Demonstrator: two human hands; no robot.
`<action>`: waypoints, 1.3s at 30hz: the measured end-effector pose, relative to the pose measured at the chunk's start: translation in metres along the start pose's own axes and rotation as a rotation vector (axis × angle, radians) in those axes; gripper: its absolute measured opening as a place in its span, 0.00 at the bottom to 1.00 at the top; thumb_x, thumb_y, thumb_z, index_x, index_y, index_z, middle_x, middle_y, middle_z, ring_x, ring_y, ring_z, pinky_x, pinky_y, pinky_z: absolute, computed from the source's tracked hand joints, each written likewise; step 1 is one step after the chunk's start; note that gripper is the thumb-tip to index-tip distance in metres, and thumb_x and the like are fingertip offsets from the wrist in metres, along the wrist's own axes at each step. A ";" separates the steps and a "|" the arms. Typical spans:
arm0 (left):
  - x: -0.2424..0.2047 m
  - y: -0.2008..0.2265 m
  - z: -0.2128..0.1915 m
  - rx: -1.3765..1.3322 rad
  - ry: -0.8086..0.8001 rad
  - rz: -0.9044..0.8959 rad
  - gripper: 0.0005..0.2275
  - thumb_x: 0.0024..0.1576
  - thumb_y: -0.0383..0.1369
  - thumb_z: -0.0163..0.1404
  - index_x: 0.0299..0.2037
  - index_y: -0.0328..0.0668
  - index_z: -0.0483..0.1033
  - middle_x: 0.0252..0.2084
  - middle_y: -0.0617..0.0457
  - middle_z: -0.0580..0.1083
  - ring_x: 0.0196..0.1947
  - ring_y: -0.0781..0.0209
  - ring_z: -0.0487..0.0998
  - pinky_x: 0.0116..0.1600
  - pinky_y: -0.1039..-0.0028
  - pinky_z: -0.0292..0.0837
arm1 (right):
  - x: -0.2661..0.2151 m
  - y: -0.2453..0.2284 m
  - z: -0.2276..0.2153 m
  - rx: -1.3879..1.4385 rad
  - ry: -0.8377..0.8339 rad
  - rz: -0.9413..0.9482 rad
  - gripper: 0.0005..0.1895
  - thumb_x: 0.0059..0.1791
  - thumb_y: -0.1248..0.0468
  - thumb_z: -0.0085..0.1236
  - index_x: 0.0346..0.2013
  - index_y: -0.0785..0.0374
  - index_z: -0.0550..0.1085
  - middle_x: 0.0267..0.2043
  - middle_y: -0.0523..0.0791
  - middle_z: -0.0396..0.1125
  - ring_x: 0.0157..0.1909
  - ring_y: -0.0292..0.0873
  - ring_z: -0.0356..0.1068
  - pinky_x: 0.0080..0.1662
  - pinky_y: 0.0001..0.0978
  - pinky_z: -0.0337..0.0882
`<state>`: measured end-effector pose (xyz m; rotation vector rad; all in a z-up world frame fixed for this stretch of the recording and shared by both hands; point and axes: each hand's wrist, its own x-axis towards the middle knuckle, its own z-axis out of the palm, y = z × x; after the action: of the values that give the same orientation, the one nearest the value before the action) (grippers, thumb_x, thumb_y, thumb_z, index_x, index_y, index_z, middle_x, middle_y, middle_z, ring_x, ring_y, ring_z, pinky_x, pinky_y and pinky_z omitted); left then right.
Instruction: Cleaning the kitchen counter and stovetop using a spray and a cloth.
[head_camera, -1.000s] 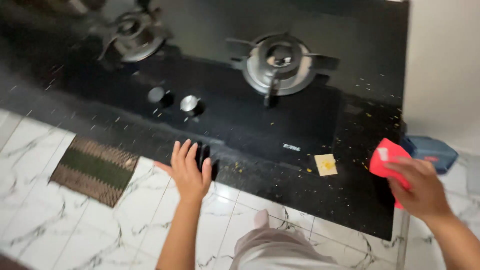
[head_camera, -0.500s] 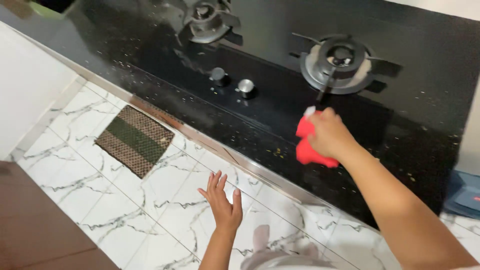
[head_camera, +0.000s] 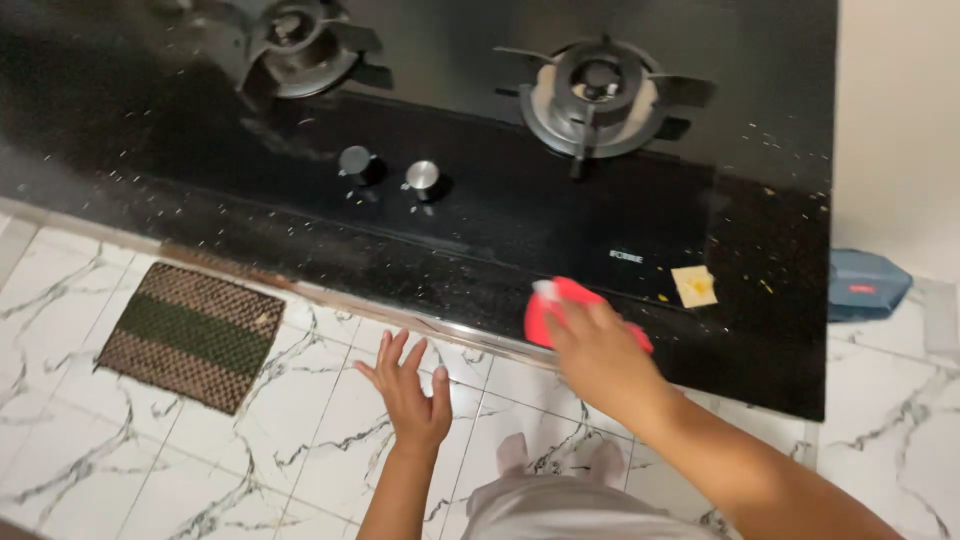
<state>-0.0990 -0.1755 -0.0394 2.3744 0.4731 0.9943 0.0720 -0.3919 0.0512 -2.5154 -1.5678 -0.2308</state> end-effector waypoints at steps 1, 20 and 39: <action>0.010 0.005 0.006 -0.013 -0.012 0.013 0.17 0.62 0.36 0.47 0.60 0.39 0.69 0.69 0.40 0.63 0.75 0.34 0.56 0.74 0.29 0.23 | -0.030 0.013 -0.001 -0.006 0.001 0.021 0.31 0.37 0.68 0.56 0.56 0.69 0.72 0.61 0.54 0.65 0.55 0.58 0.66 0.55 0.46 0.72; 0.098 0.058 0.075 0.081 -0.103 0.277 0.21 0.62 0.45 0.51 0.58 0.40 0.73 0.67 0.43 0.66 0.73 0.38 0.59 0.72 0.27 0.22 | -0.034 0.040 -0.051 -0.012 -0.013 0.249 0.24 0.38 0.64 0.61 0.50 0.61 0.77 0.54 0.49 0.70 0.48 0.53 0.69 0.46 0.43 0.74; 0.100 0.063 0.076 0.168 -0.033 0.261 0.20 0.61 0.46 0.51 0.57 0.41 0.75 0.66 0.45 0.68 0.73 0.41 0.60 0.73 0.29 0.24 | -0.175 0.194 -0.060 0.030 0.001 0.383 0.27 0.37 0.63 0.62 0.52 0.56 0.76 0.38 0.48 0.67 0.45 0.55 0.67 0.49 0.50 0.69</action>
<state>0.0311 -0.2016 0.0069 2.6490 0.2460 1.0617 0.1682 -0.6420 0.0595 -2.7221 -1.0478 -0.1546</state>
